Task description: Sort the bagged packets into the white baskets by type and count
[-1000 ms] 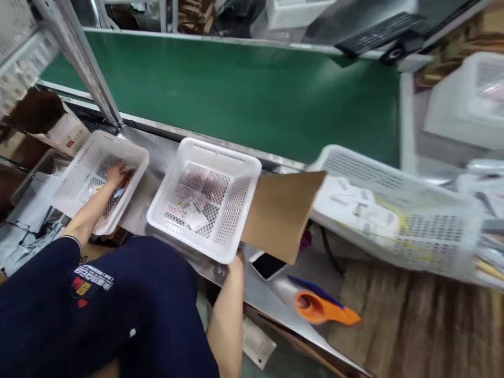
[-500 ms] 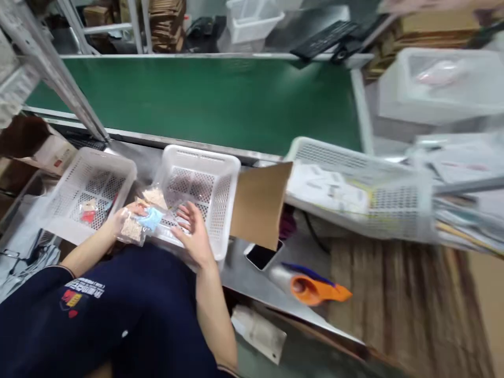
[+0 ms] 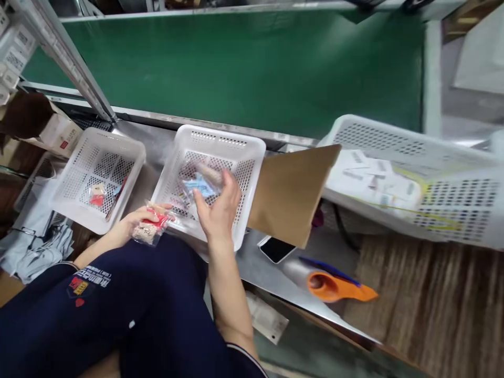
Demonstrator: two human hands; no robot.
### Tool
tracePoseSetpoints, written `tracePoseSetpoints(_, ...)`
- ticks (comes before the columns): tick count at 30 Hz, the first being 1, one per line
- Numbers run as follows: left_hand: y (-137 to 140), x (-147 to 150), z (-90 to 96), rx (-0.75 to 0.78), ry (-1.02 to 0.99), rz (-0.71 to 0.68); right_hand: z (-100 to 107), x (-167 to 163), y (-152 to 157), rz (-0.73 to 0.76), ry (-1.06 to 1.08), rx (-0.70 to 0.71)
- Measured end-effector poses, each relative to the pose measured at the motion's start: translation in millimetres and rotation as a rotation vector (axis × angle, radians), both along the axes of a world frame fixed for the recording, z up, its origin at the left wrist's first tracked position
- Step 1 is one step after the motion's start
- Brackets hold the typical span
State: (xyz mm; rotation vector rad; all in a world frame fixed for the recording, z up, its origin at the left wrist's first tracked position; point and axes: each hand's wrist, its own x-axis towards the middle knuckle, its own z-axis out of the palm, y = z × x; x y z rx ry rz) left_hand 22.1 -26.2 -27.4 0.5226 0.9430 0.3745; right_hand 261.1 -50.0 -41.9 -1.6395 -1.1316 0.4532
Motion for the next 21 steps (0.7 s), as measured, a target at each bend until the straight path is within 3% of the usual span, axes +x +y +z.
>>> tracePoseSetpoints(2, -7.4, -1.1, -5.9, -0.065, -0.053, 0.013, -7.4, -4.1, -2.6, 0.179, 0.047, -0.123)
tracePoseSetpoints(5, -19.6, -4.1, -23.3, -0.174, -0.139, 0.056, -13.2, -25.5, -21.8, 0.655, 0.322, -0.337)
tracePoseSetpoints(7, -27.4, -7.6, -34.3, -0.208, -0.171, 0.067, -11.9, -37.4, -35.2, 0.818, 0.418, -0.376)
tracePoseSetpoints(9, -33.3, -11.7, -40.2, -0.233, -0.210, -0.010, -7.9, -36.2, -41.6, 0.729, 0.396, -0.343)
tracePoseSetpoints(14, -35.8, -13.9, -40.4, -0.128, -0.337, -0.265, -1.2, 12.6, -33.2, 0.100, -0.063, -0.222)
tracePoseSetpoints(16, -32.8, -9.1, -43.6, -0.097, -0.295, -0.266, -3.4, 21.4, -33.0, 0.110, -0.181, -0.146)
tracePoseSetpoints(21, -23.9, 9.2, -57.7, -0.304, -0.132, 0.039, -22.5, -26.3, -49.4, 0.894, -0.032, -0.164)
